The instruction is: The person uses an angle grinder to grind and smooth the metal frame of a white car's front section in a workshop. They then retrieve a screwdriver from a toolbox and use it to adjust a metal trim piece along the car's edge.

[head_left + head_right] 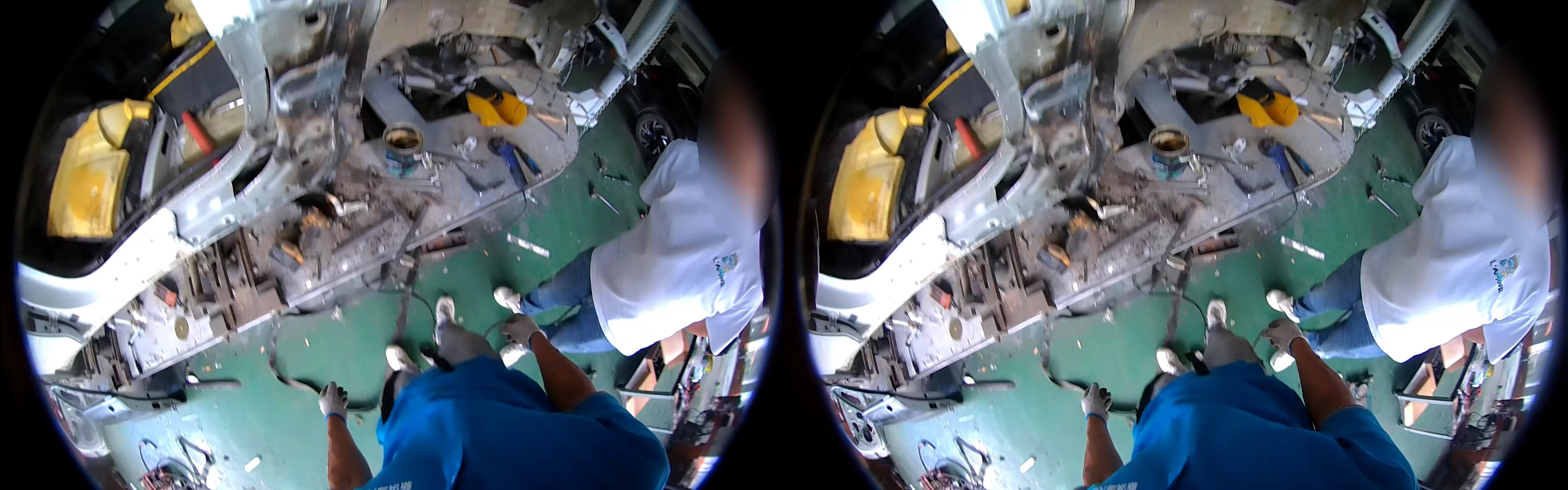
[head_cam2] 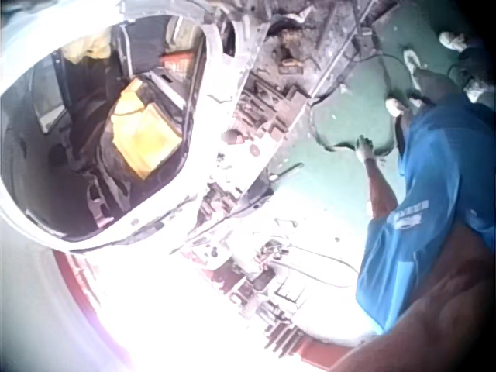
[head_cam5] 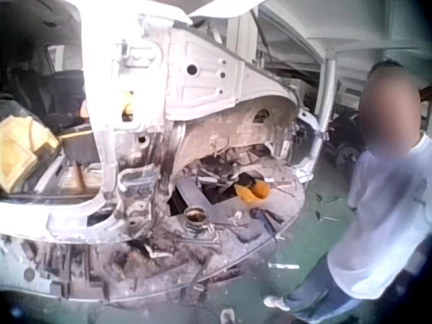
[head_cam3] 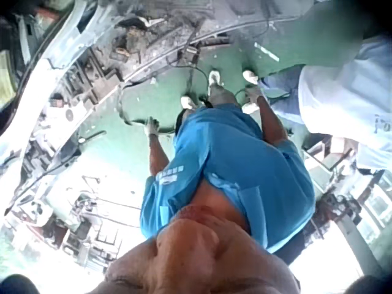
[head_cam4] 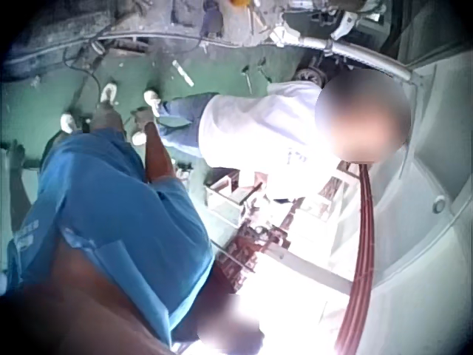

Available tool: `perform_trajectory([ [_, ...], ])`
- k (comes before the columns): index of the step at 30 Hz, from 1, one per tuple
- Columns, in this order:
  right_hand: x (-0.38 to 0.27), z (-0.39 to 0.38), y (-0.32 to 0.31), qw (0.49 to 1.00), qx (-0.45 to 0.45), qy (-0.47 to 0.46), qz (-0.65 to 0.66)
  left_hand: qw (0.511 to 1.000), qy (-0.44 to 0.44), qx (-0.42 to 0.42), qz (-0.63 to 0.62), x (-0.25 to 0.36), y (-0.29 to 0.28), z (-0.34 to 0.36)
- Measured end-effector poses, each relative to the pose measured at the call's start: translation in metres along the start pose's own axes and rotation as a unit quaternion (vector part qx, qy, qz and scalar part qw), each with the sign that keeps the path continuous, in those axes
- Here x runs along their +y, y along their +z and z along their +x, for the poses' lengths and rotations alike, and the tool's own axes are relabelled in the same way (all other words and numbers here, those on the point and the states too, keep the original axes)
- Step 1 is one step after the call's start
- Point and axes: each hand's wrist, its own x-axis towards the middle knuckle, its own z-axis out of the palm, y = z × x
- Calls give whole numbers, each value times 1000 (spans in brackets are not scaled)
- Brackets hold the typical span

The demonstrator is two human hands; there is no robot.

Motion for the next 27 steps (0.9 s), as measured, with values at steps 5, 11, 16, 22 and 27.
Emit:
perform_trajectory([
  [5,-71,4,-9,991,58,-118,-14,995,100,-16,15,66,42,7],
  [11,-37,-22,2,990,54,-71,-110,984,-21,-4,176,30,52,31],
  [16,121,-5,26,994,42,94,-21,964,-49,-17,261,-2,62,12],
  [22,171,-2,10,993,-25,104,55,868,73,-93,482,-34,53,73],
  [27,95,37,-6,968,-64,136,199,912,101,58,392,34,53,0],
])
